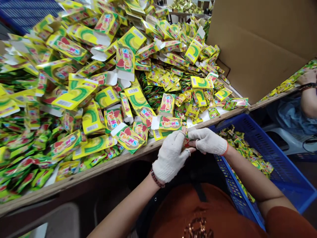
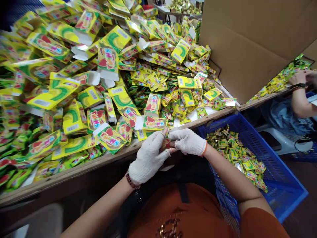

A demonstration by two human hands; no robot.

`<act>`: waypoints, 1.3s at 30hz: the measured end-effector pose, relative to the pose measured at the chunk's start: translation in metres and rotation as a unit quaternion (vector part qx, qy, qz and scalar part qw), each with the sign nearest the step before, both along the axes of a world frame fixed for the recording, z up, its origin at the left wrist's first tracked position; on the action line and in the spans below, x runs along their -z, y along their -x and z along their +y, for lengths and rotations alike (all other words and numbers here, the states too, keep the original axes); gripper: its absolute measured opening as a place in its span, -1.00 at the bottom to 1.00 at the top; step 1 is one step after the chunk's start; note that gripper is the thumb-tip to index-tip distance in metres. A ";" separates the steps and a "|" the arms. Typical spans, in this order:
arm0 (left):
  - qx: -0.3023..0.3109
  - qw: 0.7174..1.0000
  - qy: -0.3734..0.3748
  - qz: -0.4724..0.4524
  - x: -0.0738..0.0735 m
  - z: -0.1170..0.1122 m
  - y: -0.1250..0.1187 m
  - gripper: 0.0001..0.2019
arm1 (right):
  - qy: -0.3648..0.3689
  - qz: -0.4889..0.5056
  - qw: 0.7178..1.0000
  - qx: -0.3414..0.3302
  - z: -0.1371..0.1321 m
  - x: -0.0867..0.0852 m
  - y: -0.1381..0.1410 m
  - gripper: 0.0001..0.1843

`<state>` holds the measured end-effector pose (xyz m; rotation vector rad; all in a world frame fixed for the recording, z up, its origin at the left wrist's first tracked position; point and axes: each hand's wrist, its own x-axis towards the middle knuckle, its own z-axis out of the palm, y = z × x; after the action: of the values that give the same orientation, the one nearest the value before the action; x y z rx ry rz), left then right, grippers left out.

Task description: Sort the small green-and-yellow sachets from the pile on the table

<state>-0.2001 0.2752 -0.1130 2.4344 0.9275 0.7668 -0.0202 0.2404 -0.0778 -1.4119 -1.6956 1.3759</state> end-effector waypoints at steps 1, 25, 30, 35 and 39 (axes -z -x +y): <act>0.015 0.997 0.073 -0.028 0.001 -0.004 0.003 -0.60 | -0.024 -0.009 0.999 -0.025 -0.001 0.005 -0.002 -0.82; -0.118 0.814 0.530 -0.203 0.053 -0.084 0.044 -0.74 | 0.001 0.032 0.978 0.204 -0.101 0.096 0.034 -0.66; -0.094 0.769 0.604 -0.186 0.042 -0.093 0.052 -0.74 | 0.054 0.049 0.985 0.154 -0.111 0.087 0.036 -0.63; -0.123 0.699 0.658 -0.251 0.033 -0.098 0.048 -0.55 | 0.122 0.175 0.963 0.166 -0.101 0.075 0.037 -0.49; -0.122 0.692 0.666 -0.250 0.027 -0.100 0.049 -0.51 | 0.118 0.104 0.982 0.102 -0.097 0.060 0.035 -0.52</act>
<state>-0.2495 0.1756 -0.1399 0.7688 1.0126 0.4604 -0.0548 0.1431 -0.1373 -1.4643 -1.2533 1.5834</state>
